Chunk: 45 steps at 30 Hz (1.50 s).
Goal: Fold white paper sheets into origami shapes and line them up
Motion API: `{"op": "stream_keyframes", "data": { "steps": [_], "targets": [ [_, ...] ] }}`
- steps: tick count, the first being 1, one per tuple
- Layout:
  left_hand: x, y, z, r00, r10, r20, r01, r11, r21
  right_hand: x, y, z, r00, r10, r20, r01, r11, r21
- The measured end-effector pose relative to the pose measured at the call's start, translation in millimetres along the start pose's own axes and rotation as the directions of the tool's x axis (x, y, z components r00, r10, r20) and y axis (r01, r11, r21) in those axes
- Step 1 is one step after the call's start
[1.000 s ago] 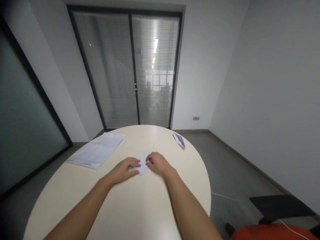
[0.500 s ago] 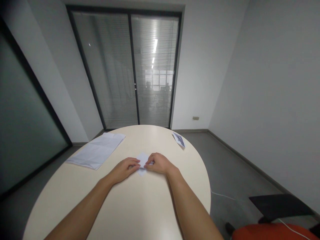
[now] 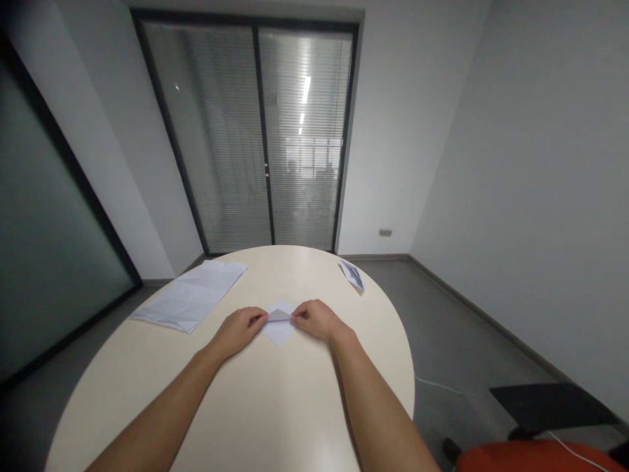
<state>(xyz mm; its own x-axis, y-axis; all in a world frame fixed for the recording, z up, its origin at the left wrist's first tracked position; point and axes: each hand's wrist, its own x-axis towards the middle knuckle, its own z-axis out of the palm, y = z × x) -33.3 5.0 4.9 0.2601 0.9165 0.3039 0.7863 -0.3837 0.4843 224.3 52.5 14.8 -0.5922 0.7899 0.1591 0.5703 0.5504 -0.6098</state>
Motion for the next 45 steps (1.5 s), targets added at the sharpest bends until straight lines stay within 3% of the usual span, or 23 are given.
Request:
{"op": "stream_keyframes", "data": {
  "steps": [8, 18, 35, 45],
  "targets": [
    [0.0, 0.6, -0.9, 0.998, -0.061, -0.014, 0.062, 0.998, 0.006, 0.4, 2.9, 0.0, 0.998, -0.021, -0.065, 0.023, 0.999, 0.032],
    [0.9, 3.8, -1.0, 0.985, -0.166, -0.046, 0.168, 0.985, 0.037, 2.9, 2.6, 5.2, 0.994, -0.002, -0.107, -0.004, 0.999, -0.048],
    [1.7, 3.5, 2.7, 0.993, -0.089, -0.079, 0.103, 0.974, 0.204, 4.0, -7.6, 13.3, 0.987, 0.020, -0.162, -0.053, 0.979, -0.198],
    [-1.1, 4.6, 3.1, 0.999, -0.040, -0.018, 0.043, 0.985, 0.170, 3.6, -12.6, 13.4, 0.991, -0.030, -0.131, -0.004, 0.968, -0.252]
  ]
}}
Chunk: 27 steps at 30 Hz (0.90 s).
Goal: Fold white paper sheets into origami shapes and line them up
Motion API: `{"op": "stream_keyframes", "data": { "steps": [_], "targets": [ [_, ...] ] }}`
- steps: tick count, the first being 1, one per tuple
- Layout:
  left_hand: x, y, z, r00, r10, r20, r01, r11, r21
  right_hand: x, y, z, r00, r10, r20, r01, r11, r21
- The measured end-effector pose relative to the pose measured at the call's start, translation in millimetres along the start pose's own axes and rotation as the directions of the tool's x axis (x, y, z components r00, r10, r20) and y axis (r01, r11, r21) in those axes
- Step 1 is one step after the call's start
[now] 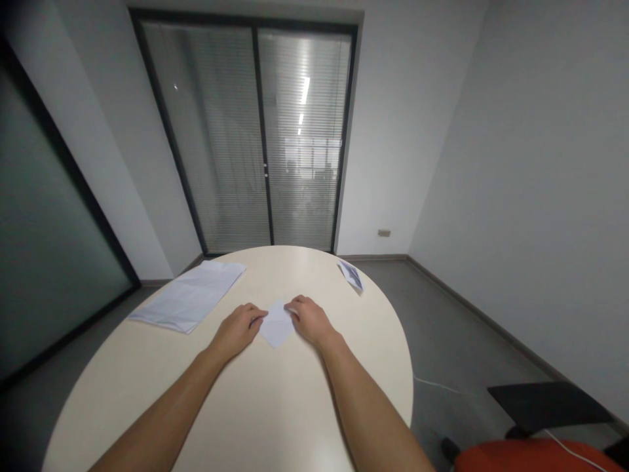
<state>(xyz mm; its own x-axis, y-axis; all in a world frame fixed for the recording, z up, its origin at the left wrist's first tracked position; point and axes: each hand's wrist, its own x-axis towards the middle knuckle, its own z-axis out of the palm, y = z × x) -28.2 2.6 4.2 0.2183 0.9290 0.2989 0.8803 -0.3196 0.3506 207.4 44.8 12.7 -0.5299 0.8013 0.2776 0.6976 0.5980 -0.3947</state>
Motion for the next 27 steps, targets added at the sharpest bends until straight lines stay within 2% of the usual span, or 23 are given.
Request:
{"op": "stream_keyframes", "data": {
  "steps": [4, 8, 13, 17, 24, 27],
  "targets": [
    [0.6, 3.3, -2.3, 1.000, 0.017, 0.003, -0.017, 1.000, 0.010, 2.1, -5.6, 3.1, 0.993, -0.117, 0.034, 0.118, 0.993, -0.010],
    [0.8, 6.0, -4.5, 1.000, 0.029, 0.010, -0.030, 0.999, 0.019, 0.8, -12.4, 8.8, 0.964, -0.241, 0.111, 0.238, 0.971, 0.034],
    [0.2, 9.4, -6.4, 0.998, 0.055, 0.009, -0.055, 0.998, -0.005, -4.8, -18.3, 8.5, 0.964, -0.138, 0.226, 0.136, 0.990, 0.026],
    [-0.3, 13.6, -8.5, 0.999, 0.046, 0.026, -0.046, 0.999, 0.007, -6.2, -20.6, 4.7, 0.961, -0.063, 0.268, 0.061, 0.998, 0.017],
    [0.2, 14.6, -6.6, 0.998, 0.060, 0.027, -0.060, 0.998, 0.011, -5.9, -13.1, 6.7, 0.948, 0.150, 0.282, -0.129, 0.987, -0.093],
    [0.0, 13.3, -5.0, 0.998, 0.063, 0.023, -0.063, 0.998, 0.014, -6.3, -11.2, 7.1, 0.961, 0.126, 0.247, -0.101, 0.989, -0.109]
  ]
}}
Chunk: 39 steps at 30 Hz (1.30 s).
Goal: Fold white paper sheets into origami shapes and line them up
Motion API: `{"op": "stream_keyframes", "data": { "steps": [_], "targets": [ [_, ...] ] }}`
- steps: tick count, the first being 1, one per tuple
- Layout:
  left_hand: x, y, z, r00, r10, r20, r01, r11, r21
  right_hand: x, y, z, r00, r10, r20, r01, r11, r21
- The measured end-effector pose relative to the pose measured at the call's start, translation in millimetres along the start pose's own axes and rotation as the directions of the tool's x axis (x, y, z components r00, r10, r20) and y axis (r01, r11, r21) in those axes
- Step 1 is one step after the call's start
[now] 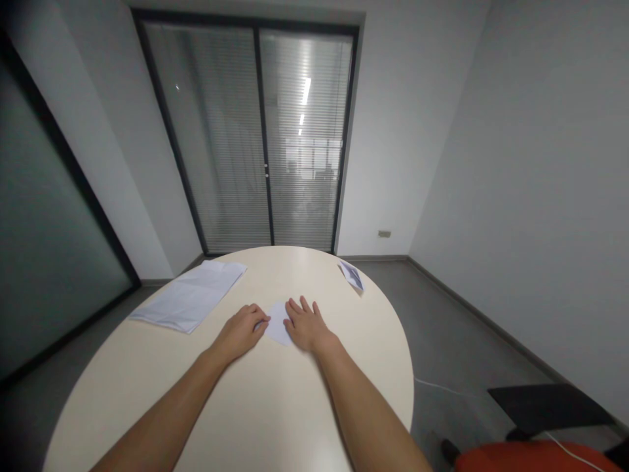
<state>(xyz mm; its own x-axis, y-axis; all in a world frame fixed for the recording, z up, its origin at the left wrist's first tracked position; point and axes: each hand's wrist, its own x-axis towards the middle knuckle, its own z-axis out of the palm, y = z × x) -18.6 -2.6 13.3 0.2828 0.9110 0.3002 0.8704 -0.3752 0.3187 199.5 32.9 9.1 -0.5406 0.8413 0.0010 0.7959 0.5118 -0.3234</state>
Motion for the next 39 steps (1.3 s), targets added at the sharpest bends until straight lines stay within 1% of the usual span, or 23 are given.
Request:
{"op": "stream_keyframes", "data": {
  "steps": [3, 5, 12, 15, 20, 24, 28, 30, 33, 36, 37, 39],
  "targets": [
    [-0.9, -1.3, -0.3, 0.999, 0.038, 0.001, -0.038, 0.999, -0.019, -0.6, -2.3, -2.0, 0.994, -0.101, -0.035, 0.101, 0.995, 0.003],
    [-1.6, -2.0, -1.4, 0.997, 0.074, 0.013, -0.074, 0.996, -0.045, -0.9, -4.4, -3.6, 0.988, -0.147, -0.037, 0.148, 0.989, 0.018],
    [-2.5, 0.2, -5.3, 0.990, 0.137, 0.044, -0.132, 0.987, -0.093, 0.5, -2.4, -2.1, 0.986, -0.154, -0.061, 0.155, 0.988, 0.025],
    [-2.8, 2.8, -5.9, 0.983, 0.175, 0.063, -0.167, 0.980, -0.112, 1.2, -2.7, 0.8, 0.991, -0.129, -0.039, 0.130, 0.991, 0.010],
    [-1.7, 2.5, -1.3, 0.970, 0.243, -0.001, -0.241, 0.961, -0.137, 1.8, -7.3, 1.6, 0.998, -0.058, -0.003, 0.058, 0.998, 0.024],
    [-0.4, 2.2, 1.9, 0.976, 0.211, 0.043, -0.202, 0.967, -0.157, 1.1, -9.4, -1.3, 1.000, 0.003, -0.003, -0.003, 1.000, 0.017],
    [-0.8, 3.6, 1.4, 0.979, 0.200, 0.045, -0.193, 0.972, -0.134, 0.1, -6.2, -2.9, 0.998, 0.054, -0.019, -0.054, 0.998, 0.009],
    [-1.0, 4.1, 1.3, 0.980, 0.192, 0.042, -0.187, 0.976, -0.112, -0.1, -3.6, -3.2, 0.999, 0.018, -0.036, -0.018, 1.000, 0.006],
    [-0.1, 3.7, 0.8, 0.988, 0.151, 0.027, -0.150, 0.987, -0.055, 0.0, -3.0, -3.6, 0.990, -0.124, -0.069, 0.125, 0.992, 0.006],
    [1.2, 2.5, -1.1, 0.996, 0.092, 0.004, -0.092, 0.996, 0.021, 0.1, -7.8, -3.0, 0.969, -0.242, -0.041, 0.244, 0.969, 0.042],
    [1.5, 2.0, -1.8, 0.997, 0.074, 0.001, -0.074, 0.996, 0.041, 0.1, -9.6, -2.5, 0.966, -0.258, -0.019, 0.258, 0.964, 0.058],
    [1.6, 1.3, -2.9, 0.999, 0.042, -0.004, -0.041, 0.997, 0.069, 0.1, -12.0, -1.6, 0.969, -0.247, 0.014, 0.245, 0.966, 0.081]
  ]
}}
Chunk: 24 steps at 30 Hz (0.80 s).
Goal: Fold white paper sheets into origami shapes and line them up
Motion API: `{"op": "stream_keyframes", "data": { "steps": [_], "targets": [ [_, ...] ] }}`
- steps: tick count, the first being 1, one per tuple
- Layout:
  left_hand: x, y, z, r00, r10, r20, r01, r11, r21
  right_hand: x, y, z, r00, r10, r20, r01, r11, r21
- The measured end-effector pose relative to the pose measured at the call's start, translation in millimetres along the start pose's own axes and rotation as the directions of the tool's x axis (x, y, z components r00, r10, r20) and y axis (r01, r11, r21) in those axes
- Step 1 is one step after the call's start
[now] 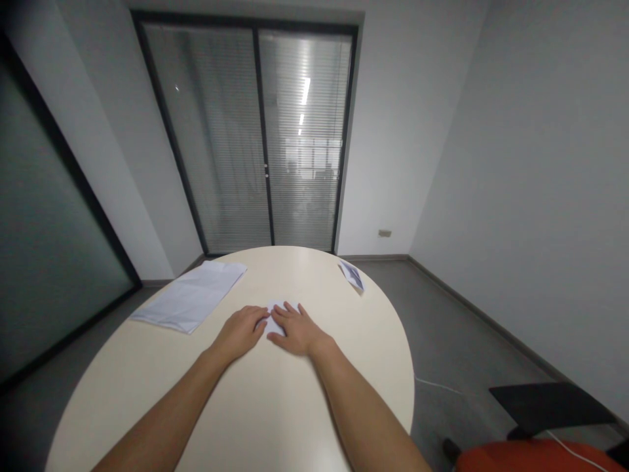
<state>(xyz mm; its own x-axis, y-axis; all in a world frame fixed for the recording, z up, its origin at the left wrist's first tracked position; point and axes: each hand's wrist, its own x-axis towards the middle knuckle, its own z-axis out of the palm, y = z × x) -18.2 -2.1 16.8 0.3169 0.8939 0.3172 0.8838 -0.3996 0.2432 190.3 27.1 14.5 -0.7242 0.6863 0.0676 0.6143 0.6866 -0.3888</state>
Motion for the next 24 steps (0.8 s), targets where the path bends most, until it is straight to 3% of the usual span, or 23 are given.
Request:
{"op": "stream_keyframes", "data": {
  "steps": [4, 10, 15, 19, 24],
  "targets": [
    [-0.4, -0.9, 0.9, 1.000, -0.022, 0.001, 0.022, 0.999, 0.025, -1.0, 4.1, -0.3, 0.993, 0.116, -0.009, -0.116, 0.993, 0.003],
    [-2.1, -4.4, 5.1, 0.999, 0.047, 0.006, -0.047, 0.998, 0.032, -3.3, 17.0, -2.0, 0.949, 0.308, -0.075, -0.311, 0.950, -0.028],
    [-6.2, -3.0, 7.5, 0.995, 0.101, 0.025, -0.102, 0.992, 0.074, -0.7, 20.1, -3.1, 0.933, 0.289, -0.215, -0.306, 0.951, -0.048],
    [-7.5, -1.4, 9.0, 0.991, 0.121, 0.052, -0.124, 0.990, 0.062, 1.9, 25.0, -4.5, 0.894, 0.271, -0.357, -0.295, 0.955, -0.015],
    [-5.6, -3.5, 10.9, 0.988, 0.124, 0.087, -0.129, 0.990, 0.052, 2.9, 33.9, -2.7, 0.858, 0.315, -0.405, -0.318, 0.946, 0.063]
  ]
}}
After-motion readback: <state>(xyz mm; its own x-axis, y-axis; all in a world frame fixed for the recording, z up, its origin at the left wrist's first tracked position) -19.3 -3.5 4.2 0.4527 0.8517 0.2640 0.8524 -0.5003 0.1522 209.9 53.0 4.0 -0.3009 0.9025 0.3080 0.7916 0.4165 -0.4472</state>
